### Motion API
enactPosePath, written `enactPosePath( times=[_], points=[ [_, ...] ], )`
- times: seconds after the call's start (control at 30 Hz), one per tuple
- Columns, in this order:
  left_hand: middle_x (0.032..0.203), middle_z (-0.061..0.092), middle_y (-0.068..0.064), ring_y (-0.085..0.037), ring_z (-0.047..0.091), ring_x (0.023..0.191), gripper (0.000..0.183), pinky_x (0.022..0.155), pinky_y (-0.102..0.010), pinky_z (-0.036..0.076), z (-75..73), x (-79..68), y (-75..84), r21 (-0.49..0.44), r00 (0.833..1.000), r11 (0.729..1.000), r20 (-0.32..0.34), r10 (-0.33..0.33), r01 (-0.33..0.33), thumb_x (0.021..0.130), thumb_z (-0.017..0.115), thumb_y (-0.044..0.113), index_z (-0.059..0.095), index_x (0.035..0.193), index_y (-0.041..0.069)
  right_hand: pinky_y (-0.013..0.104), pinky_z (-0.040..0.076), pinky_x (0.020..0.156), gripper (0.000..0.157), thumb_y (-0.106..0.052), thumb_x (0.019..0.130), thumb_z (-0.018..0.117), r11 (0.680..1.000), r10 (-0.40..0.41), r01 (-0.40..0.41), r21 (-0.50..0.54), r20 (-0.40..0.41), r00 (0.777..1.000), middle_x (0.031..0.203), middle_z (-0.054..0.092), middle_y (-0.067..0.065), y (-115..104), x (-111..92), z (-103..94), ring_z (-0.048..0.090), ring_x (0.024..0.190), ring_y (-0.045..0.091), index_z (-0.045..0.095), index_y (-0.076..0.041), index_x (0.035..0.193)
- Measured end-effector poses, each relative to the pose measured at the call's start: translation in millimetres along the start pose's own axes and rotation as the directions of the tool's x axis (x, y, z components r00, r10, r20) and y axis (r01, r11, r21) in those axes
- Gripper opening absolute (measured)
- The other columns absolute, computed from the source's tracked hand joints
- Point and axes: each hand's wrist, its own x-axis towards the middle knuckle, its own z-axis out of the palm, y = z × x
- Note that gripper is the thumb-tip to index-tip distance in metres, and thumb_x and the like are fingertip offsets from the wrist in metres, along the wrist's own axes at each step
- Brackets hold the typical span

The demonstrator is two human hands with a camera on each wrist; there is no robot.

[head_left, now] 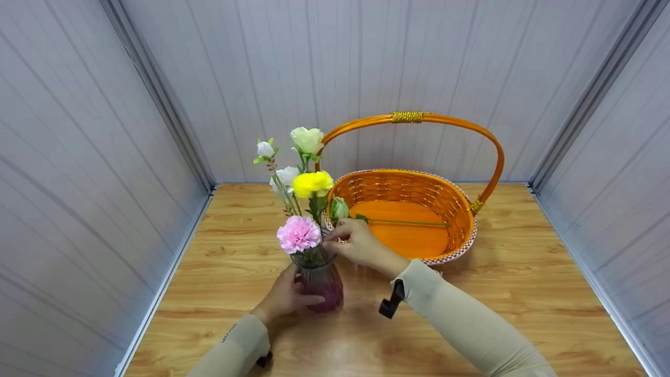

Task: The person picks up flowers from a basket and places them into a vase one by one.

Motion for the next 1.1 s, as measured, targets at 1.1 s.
enactPosePath(
  times=[1.1],
  points=[
    [0.155,0.059,-0.003,-0.033,0.056,0.145,0.097,0.123,-0.058,0.048,-1.0,-0.5,3.7,0.024,0.999,0.999,-0.011,-0.032,0.032,0.077,0.101,0.033,0.046,0.158,0.030,0.019,0.046,0.066,0.016,-0.012,0.098,0.081,0.985,0.137,-0.118,0.128,-0.147,0.980,0.093,0.074,0.012,24.5,-25.3,-37.9,0.054,0.075,0.011,0.079,0.000,0.108]
  ],
)
